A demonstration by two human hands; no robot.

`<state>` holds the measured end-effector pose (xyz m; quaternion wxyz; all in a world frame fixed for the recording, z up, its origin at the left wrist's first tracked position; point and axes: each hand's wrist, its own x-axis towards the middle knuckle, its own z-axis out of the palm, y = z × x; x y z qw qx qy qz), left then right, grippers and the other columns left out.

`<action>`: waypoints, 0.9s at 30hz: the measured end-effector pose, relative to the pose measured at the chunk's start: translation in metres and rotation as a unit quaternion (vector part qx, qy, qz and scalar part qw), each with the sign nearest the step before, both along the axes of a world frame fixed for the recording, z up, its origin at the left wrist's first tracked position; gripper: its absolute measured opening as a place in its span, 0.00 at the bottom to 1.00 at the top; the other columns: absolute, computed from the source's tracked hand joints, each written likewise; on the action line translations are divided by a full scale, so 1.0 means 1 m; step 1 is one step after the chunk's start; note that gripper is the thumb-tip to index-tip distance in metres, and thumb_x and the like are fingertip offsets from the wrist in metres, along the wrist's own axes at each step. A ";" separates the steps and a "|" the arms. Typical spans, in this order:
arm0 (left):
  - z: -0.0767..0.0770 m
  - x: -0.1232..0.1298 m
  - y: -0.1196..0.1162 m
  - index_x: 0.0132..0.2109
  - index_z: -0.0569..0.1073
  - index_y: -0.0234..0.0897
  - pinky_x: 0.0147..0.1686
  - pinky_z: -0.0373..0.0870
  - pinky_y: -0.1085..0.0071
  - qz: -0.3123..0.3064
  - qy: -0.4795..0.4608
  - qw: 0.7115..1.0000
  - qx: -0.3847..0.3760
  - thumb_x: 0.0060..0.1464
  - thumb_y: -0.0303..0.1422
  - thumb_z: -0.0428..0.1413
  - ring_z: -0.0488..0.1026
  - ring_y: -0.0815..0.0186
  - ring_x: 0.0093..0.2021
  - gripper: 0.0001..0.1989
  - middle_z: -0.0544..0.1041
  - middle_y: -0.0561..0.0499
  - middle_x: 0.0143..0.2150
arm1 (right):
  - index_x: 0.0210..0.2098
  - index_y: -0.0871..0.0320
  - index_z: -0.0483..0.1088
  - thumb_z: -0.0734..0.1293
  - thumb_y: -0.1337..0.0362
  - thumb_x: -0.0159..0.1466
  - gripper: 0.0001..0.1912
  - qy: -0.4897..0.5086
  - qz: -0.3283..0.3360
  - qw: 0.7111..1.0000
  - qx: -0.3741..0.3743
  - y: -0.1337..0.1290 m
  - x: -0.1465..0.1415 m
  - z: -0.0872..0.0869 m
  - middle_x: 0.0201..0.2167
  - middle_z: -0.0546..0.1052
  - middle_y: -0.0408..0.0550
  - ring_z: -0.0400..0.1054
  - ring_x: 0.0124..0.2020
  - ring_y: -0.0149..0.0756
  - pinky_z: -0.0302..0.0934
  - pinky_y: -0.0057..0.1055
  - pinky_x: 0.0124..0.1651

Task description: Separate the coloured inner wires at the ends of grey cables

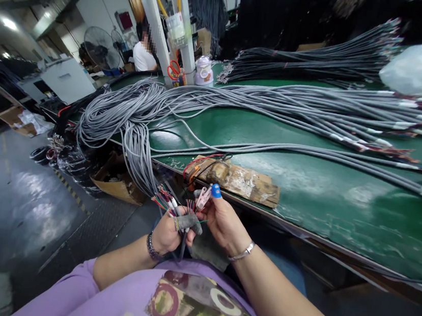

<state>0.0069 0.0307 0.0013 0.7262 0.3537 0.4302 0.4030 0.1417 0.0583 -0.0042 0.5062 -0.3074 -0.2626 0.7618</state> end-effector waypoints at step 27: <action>0.003 0.001 -0.001 0.24 0.73 0.29 0.13 0.58 0.74 -0.017 0.037 0.999 0.024 0.36 0.48 0.64 0.62 0.72 0.12 0.22 0.68 0.52 0.14 | 0.27 0.57 0.75 0.73 0.48 0.52 0.17 0.007 -0.050 0.998 -0.029 0.005 0.004 0.000 0.23 0.74 0.42 0.65 0.25 0.29 0.60 0.28 0.32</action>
